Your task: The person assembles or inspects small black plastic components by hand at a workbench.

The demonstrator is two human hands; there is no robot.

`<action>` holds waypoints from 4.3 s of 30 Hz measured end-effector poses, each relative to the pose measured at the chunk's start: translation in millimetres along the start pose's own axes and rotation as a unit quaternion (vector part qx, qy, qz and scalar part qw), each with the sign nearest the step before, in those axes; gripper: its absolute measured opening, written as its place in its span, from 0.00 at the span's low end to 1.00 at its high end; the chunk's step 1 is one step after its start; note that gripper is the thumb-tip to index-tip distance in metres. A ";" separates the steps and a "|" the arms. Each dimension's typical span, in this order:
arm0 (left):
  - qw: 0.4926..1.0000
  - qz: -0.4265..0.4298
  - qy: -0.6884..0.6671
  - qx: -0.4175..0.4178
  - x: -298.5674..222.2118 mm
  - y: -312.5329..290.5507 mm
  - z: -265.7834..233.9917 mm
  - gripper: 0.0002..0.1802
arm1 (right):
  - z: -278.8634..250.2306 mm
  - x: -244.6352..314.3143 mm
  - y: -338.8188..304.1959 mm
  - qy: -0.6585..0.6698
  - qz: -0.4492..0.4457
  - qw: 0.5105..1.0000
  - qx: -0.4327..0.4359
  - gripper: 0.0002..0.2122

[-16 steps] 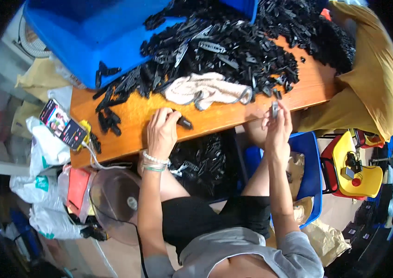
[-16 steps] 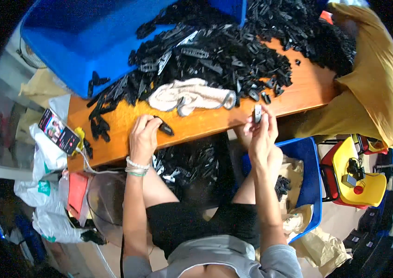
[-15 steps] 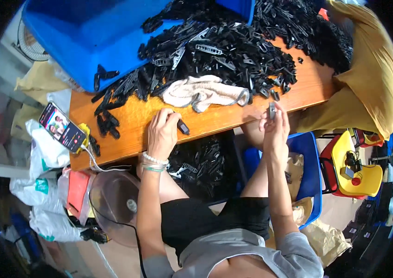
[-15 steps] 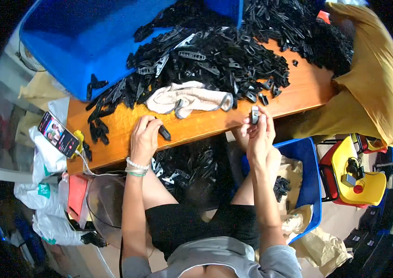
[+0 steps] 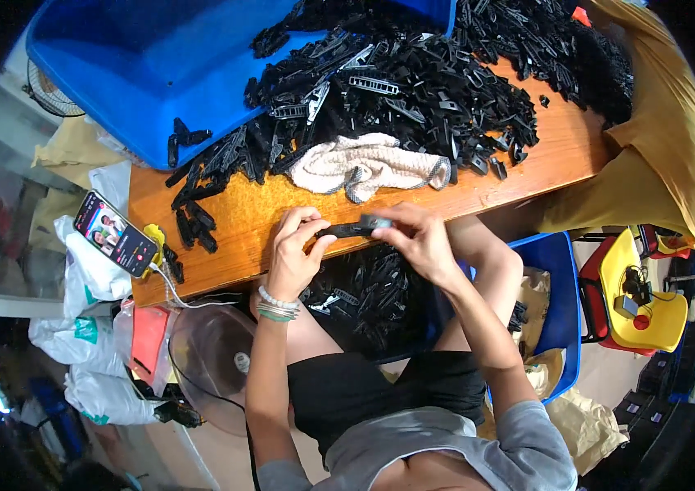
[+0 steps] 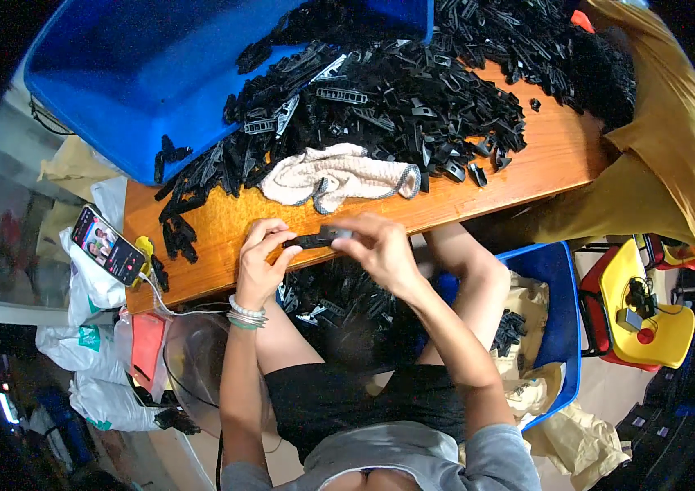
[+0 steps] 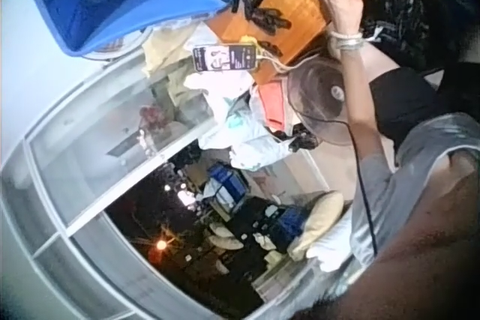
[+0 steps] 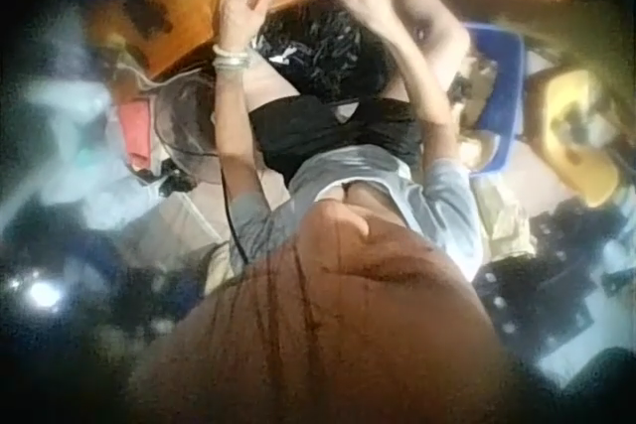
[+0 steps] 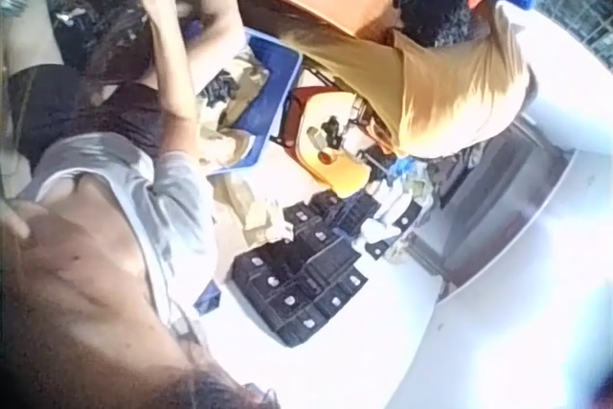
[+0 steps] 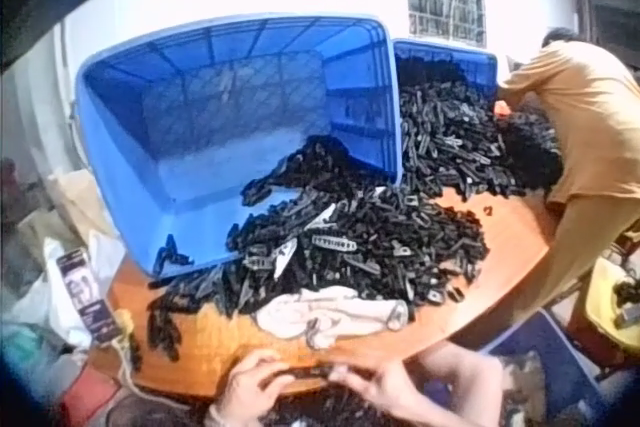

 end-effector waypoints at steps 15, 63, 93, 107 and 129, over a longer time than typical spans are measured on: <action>0.999 0.043 0.032 -0.011 -5.1 -1.0 1.6 0.09 | 19.6 2.2 13.6 -0.095 -0.125 0.987 0.028 0.12; 0.893 -0.420 -0.066 -0.151 136.2 -293.2 -132.0 0.12 | 0.2 -54.2 -88.8 0.065 0.116 0.990 0.045 0.07; 1.000 0.013 -0.016 -0.008 -14.5 10.3 25.3 0.12 | -24.5 -17.2 6.3 -0.041 -0.038 0.996 0.067 0.10; 1.000 0.017 -0.019 -0.004 -17.6 11.2 29.2 0.08 | -17.9 -14.1 -0.9 -0.065 -0.090 0.994 -0.002 0.09; 0.810 -0.262 0.404 -0.335 81.7 -101.1 -170.1 0.13 | 18.0 -21.9 -71.7 -0.122 -0.048 0.989 0.068 0.11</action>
Point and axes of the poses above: each hand's wrist, its own y-axis towards the middle knuckle, its own z-axis out of the palm, x = y × z, the point moved 6 cm from there along y, towards the middle knuckle, and after that the axes turned 2 degrees about -z, right-handed, at the moved point
